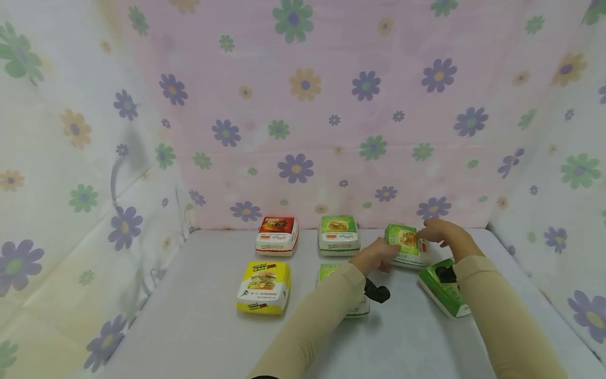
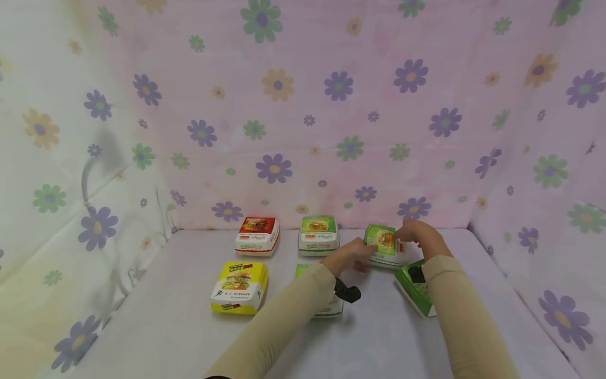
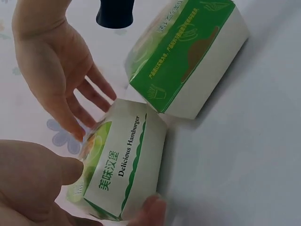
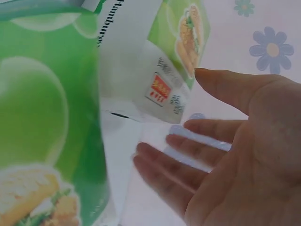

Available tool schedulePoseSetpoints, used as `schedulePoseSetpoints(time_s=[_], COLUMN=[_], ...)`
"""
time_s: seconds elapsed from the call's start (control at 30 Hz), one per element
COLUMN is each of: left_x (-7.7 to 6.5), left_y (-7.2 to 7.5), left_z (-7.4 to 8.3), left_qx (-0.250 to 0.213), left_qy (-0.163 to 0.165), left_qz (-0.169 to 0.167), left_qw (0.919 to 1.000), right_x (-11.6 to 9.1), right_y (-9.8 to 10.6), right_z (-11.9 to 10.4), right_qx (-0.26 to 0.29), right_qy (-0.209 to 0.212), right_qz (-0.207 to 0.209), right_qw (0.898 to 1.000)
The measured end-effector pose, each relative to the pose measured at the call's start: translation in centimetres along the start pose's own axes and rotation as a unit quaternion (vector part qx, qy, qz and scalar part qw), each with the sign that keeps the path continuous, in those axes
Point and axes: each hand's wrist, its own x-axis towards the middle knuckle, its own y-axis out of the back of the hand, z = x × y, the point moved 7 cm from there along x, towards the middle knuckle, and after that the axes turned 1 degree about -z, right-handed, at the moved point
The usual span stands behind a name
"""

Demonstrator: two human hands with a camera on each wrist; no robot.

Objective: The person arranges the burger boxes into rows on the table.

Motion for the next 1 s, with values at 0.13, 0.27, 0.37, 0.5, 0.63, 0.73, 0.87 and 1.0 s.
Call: schedulePoseSetpoints(time_s=[0.13,0.27,0.37,0.5,0.63,0.73,0.87,1.0], left_x=[0.0,0.7,1.4,1.7,1.5,1.1,0.5,-0.1], left_y=[-0.5,-0.1,0.7,1.3,1.3,1.0,0.5,-0.1], left_z=[-0.3,-0.3,0.0,0.4,0.4,0.1,-0.1,-0.3], left_qx=[-0.051,-0.037,0.009,0.049,0.059,0.055,0.006,-0.049], left_qy=[0.009,0.002,-0.004,0.001,0.015,0.031,0.041,0.047], left_qz=[-0.011,0.018,0.061,0.090,0.094,0.088,0.071,0.056], left_qw=[0.9986,0.9992,0.9981,0.9947,0.9937,0.9941,0.9966,0.9961], right_x=[0.3,0.2,-0.1,-0.5,-0.7,-0.7,-0.4,-0.1], right_y=[-0.5,-0.4,-0.3,-0.1,0.1,0.4,0.5,0.0], right_z=[0.2,0.4,0.4,0.5,0.3,0.2,0.1,0.4], right_qx=[-0.001,-0.013,-0.036,-0.060,-0.063,-0.056,-0.043,-0.030], right_qy=[0.024,0.026,0.016,-0.002,-0.006,-0.003,0.010,0.019], right_qz=[-0.007,-0.003,-0.007,-0.023,-0.027,-0.024,-0.018,-0.020], right_qw=[1.000,1.000,0.999,0.998,0.998,0.998,0.999,0.999])
